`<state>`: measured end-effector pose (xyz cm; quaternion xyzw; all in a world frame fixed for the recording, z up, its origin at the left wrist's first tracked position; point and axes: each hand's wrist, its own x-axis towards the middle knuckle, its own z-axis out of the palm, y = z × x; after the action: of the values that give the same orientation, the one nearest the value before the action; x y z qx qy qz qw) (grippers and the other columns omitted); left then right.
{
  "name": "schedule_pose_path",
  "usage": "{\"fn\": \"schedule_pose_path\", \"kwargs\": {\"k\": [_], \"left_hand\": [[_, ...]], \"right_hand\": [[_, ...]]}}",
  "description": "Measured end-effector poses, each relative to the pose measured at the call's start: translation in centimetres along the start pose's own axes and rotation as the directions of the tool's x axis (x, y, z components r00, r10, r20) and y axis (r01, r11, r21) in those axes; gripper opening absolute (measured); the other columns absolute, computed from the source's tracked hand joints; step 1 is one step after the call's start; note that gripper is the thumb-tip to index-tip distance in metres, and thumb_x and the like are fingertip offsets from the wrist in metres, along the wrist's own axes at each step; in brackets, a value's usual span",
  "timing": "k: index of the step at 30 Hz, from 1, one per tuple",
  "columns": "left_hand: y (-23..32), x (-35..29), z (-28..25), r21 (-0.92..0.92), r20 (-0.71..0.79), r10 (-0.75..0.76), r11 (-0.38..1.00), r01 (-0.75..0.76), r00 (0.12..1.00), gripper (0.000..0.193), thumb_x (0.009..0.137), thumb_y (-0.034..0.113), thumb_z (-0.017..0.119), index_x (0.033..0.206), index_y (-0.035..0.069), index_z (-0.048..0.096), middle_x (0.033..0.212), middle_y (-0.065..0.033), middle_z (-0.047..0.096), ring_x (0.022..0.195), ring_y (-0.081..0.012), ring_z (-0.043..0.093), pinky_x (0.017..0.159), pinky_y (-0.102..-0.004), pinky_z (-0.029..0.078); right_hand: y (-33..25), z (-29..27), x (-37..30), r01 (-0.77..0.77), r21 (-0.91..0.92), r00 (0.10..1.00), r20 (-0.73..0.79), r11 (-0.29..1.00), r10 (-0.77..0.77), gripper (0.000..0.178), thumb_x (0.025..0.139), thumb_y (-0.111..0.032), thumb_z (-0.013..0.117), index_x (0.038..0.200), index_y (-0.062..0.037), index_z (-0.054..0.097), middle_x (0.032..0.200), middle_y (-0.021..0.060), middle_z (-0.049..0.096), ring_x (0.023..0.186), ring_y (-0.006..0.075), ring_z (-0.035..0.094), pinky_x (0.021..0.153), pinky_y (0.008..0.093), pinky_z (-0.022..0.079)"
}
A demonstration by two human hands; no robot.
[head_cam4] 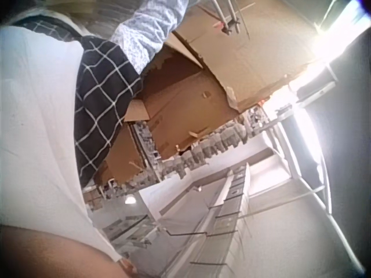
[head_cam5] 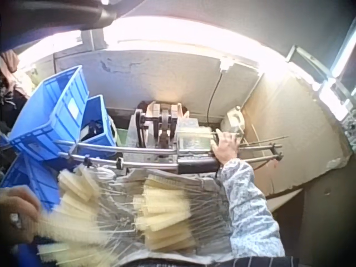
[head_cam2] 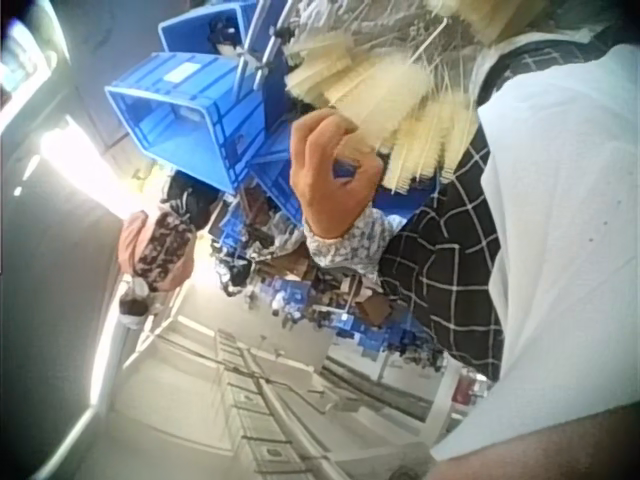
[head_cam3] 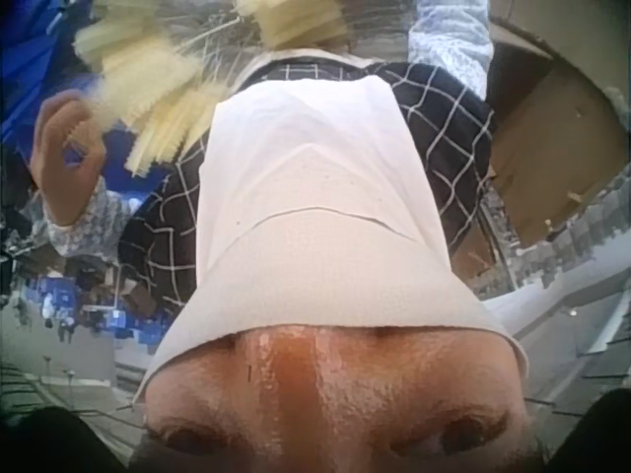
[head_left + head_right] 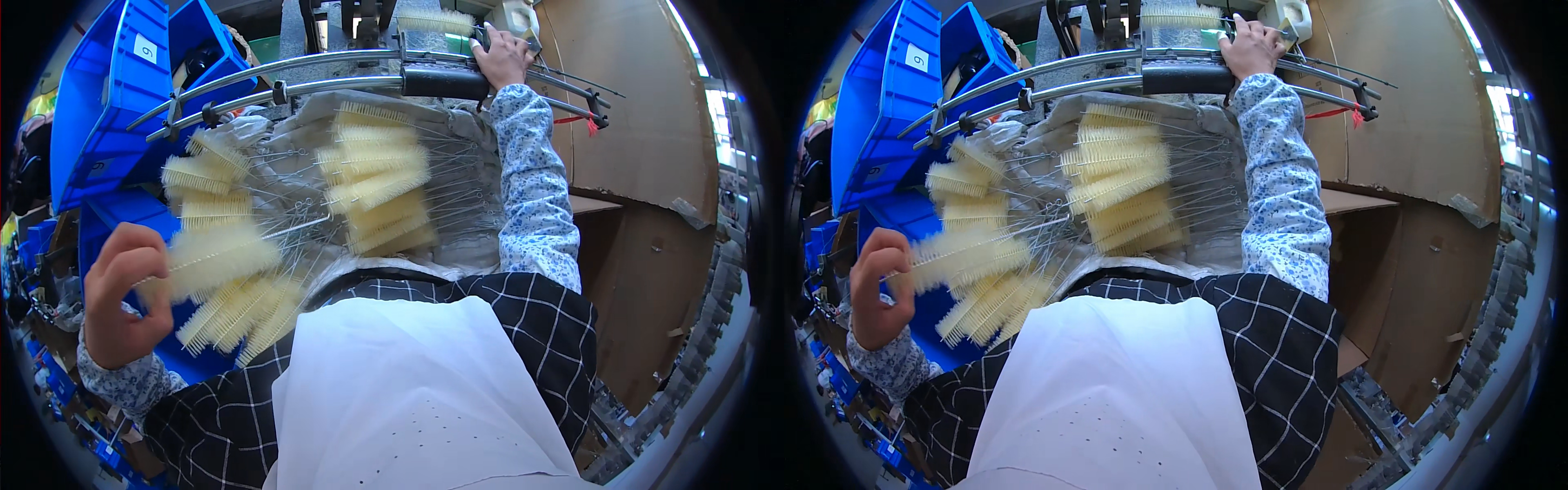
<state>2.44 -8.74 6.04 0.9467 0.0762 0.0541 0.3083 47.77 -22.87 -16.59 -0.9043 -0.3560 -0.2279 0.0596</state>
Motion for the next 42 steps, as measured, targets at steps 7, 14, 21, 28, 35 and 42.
{"fn": "schedule_pose_path", "kwargs": {"k": [7,14,21,28,35,42], "left_hand": [[-0.1,-0.5,-1.3,0.046,-0.02,0.06,0.997,-0.059,0.998,0.032,0.053,-0.009,0.05,0.082,0.004,0.045,0.077,-0.0128,0.047,0.064,-0.0195,0.049,0.057,-0.0272,0.04],[0.6,-0.9,-1.5,0.068,-0.039,0.039,0.997,-0.036,0.998,0.033,0.052,-0.008,0.051,0.082,0.004,0.045,0.077,-0.012,0.048,0.064,-0.0199,0.05,0.058,-0.0275,0.041],[0.6,-1.0,-1.4,0.075,-0.052,0.056,0.996,-0.052,0.997,0.034,0.05,-0.008,0.05,0.082,0.004,0.045,0.077,-0.0116,0.048,0.064,-0.02,0.049,0.058,-0.0277,0.041],[0.9,0.0,-1.5,0.092,-0.033,0.087,0.992,-0.084,0.996,0.032,0.052,-0.009,0.05,0.081,0.004,0.045,0.077,-0.0129,0.047,0.065,-0.0205,0.049,0.057,-0.0278,0.041],[0.0,-2.6,-2.2,0.148,-0.127,0.031,0.989,-0.012,0.991,0.026,0.057,-0.003,0.048,0.081,0.007,0.041,0.082,-0.014,0.046,0.066,-0.0186,0.045,0.06,-0.0263,0.039],[-2.7,-1.1,-1.7,-0.185,-0.18,-0.035,0.983,0.001,0.983,0.028,0.062,0.013,0.048,0.088,0.005,0.039,0.092,-0.0123,0.04,0.08,-0.0162,0.042,0.069,-0.0246,0.036]], "right_hand": [[-1.6,0.7,0.4,0.022,0.35,0.998,0.048,0.937,-0.042,0.033,0.073,-0.021,0.053,0.105,-0.0117,0.056,0.1,0.0064,0.056,0.092,0.0247,0.053,0.08,0.0393,0.039],[-7.5,-0.3,0.1,0.032,0.345,0.995,0.074,0.938,-0.061,0.028,0.072,-0.016,0.053,0.098,-0.0095,0.057,0.094,0.0074,0.057,0.091,0.0248,0.053,0.077,0.0426,0.039],[-15.3,-2.0,-0.1,-0.02,0.312,0.98,0.192,0.95,-0.042,0.022,0.076,-0.013,0.047,0.095,-0.0068,0.056,0.099,0.0058,0.056,0.094,0.0207,0.053,0.08,0.0422,0.037],[-13.7,-2.2,-0.2,-0.004,0.292,0.983,0.175,0.956,-0.049,0.025,0.076,-0.015,0.048,0.099,-0.008,0.055,0.1,0.0063,0.055,0.095,0.0226,0.052,0.08,0.0416,0.037],[-5.2,0.0,0.7,0.027,0.26,0.991,0.118,0.965,-0.06,0.026,0.074,-0.018,0.049,0.099,-0.0154,0.057,0.096,0.0053,0.057,0.091,0.0239,0.055,0.077,0.0444,0.041],[3.1,0.6,5.0,-0.093,0.238,0.964,0.266,0.967,0.027,0.03,0.079,-0.035,0.044,0.101,-0.0178,0.058,0.093,0.014,0.059,0.088,0.0301,0.055,0.076,0.0378,0.043]]}}
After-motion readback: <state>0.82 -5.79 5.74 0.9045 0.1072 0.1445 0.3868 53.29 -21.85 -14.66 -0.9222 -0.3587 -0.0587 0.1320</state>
